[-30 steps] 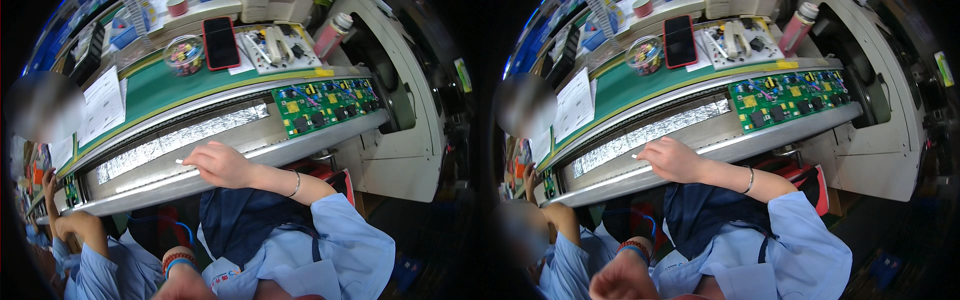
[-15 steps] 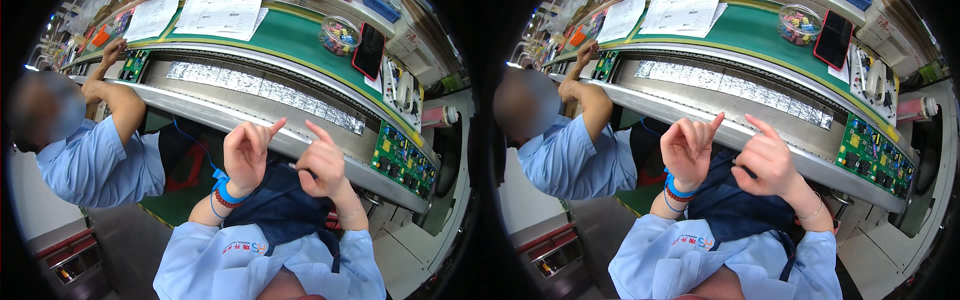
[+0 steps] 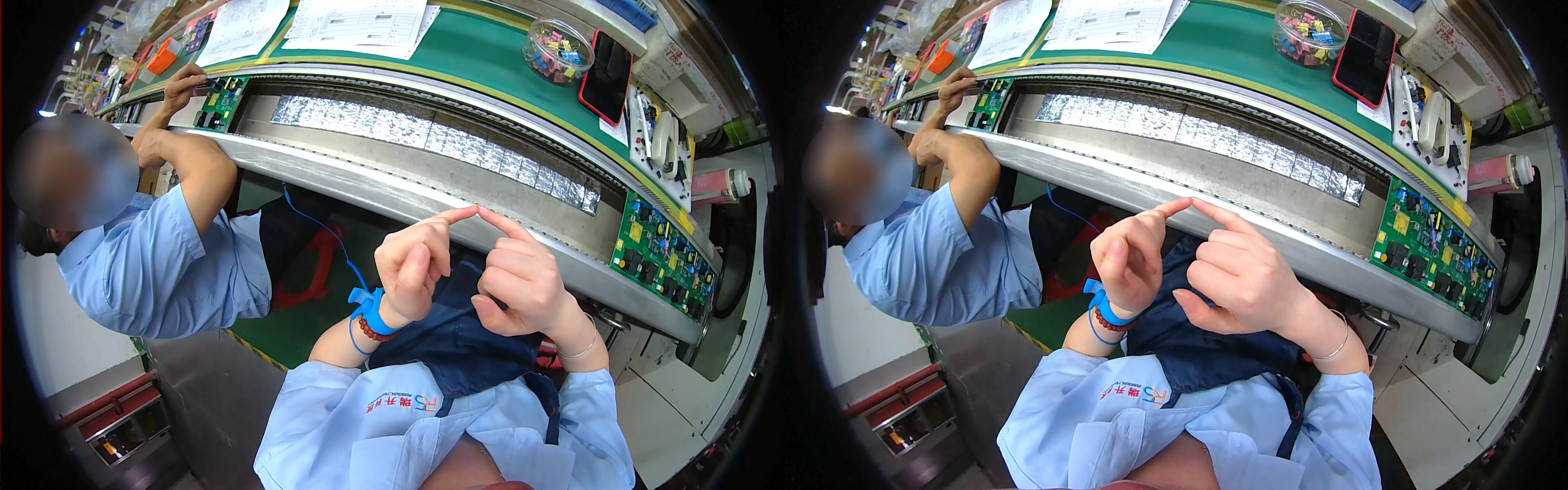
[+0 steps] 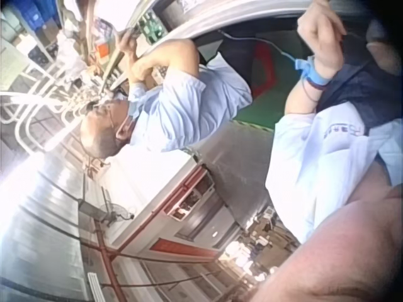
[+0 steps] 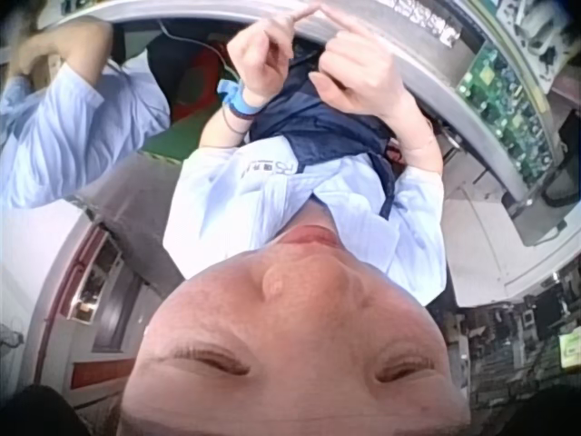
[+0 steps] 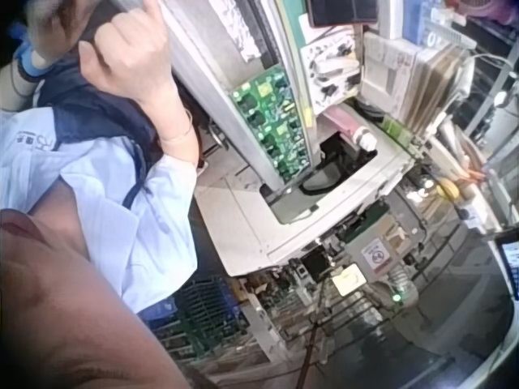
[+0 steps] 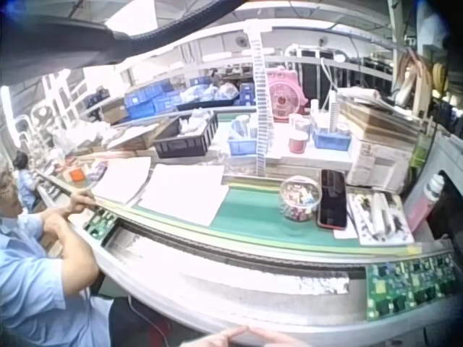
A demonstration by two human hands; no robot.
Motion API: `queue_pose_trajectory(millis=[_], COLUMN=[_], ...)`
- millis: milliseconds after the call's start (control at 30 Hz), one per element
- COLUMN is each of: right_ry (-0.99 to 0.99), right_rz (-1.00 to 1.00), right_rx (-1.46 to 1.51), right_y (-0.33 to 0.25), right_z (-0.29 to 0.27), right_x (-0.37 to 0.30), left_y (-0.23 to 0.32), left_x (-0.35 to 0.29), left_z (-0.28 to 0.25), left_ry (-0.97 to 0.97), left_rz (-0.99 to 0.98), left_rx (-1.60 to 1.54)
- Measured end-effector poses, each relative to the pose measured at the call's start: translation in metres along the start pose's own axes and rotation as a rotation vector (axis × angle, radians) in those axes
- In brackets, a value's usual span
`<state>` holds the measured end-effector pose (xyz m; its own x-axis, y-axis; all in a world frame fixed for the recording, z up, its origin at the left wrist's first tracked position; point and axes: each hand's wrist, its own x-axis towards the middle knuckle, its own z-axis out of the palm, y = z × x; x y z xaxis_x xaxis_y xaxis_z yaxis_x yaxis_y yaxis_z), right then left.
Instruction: The person attaches wires and components to circuit boards along a conveyor track by hand, then pushes the assembled boards along the track.
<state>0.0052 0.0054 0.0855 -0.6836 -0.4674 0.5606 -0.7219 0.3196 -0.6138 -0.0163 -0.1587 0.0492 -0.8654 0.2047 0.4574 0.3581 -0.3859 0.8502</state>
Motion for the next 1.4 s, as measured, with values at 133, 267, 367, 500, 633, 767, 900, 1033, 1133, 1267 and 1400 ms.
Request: queue_pose_trajectory(millis=[133, 267, 367, 500, 633, 767, 900, 1033, 1133, 1267, 1400], right_ry=[-0.013, -0.011, -0.005, -0.012, -0.013, 0.007, -0.009, -0.004, 0.007, 0.009, -0.003], right_rz=[-0.008, -0.012, -0.014, -0.012, -0.005, 0.013, 0.016, 0.02, 0.049, 0.086, 0.138], right_rx=[-0.013, -0.012, -0.01, -0.009, -0.003, 0.002, -0.015, 0.091, 0.184, 0.214, 0.32], right_y=[-0.003, -0.004, -0.005, -0.006, -0.008, -0.009, -0.008, -0.006, -0.004, 0.0, 0.003], right_z=[0.0, 0.001, 0.001, 0.001, 0.001, 0.001, -0.002, 0.002, 0.004, 0.002, 0.0], right_x=[-0.002, -0.003, -0.004, -0.005, -0.005, -0.005, -0.006, -0.007, -0.007, -0.008, -0.009], left_y=[0.004, 0.006, 0.007, 0.006, 0.005, 0.005, 0.002, -0.004, -0.003, -0.002, 0.004], left_x=[0.002, 0.002, 0.002, 0.002, 0.001, 0.0, -0.001, -0.005, -0.005, -0.004, 0.0], left_z=[0.001, 0.002, 0.001, 0.0, 0.001, 0.0, 0.001, -0.003, -0.005, -0.004, -0.007], left_ry=[-0.082, -0.119, -0.151, -0.179, -0.178, -0.177, -0.139, 0.001, -0.002, 0.029, 0.087], left_rz=[0.162, 0.225, 0.263, 0.285, 0.29, 0.273, 0.222, 0.079, 0.051, 0.038, -0.186], left_rx=[0.229, 0.302, 0.343, 0.352, 0.357, 0.336, 0.282, 0.057, 0.039, -0.008, -0.188])
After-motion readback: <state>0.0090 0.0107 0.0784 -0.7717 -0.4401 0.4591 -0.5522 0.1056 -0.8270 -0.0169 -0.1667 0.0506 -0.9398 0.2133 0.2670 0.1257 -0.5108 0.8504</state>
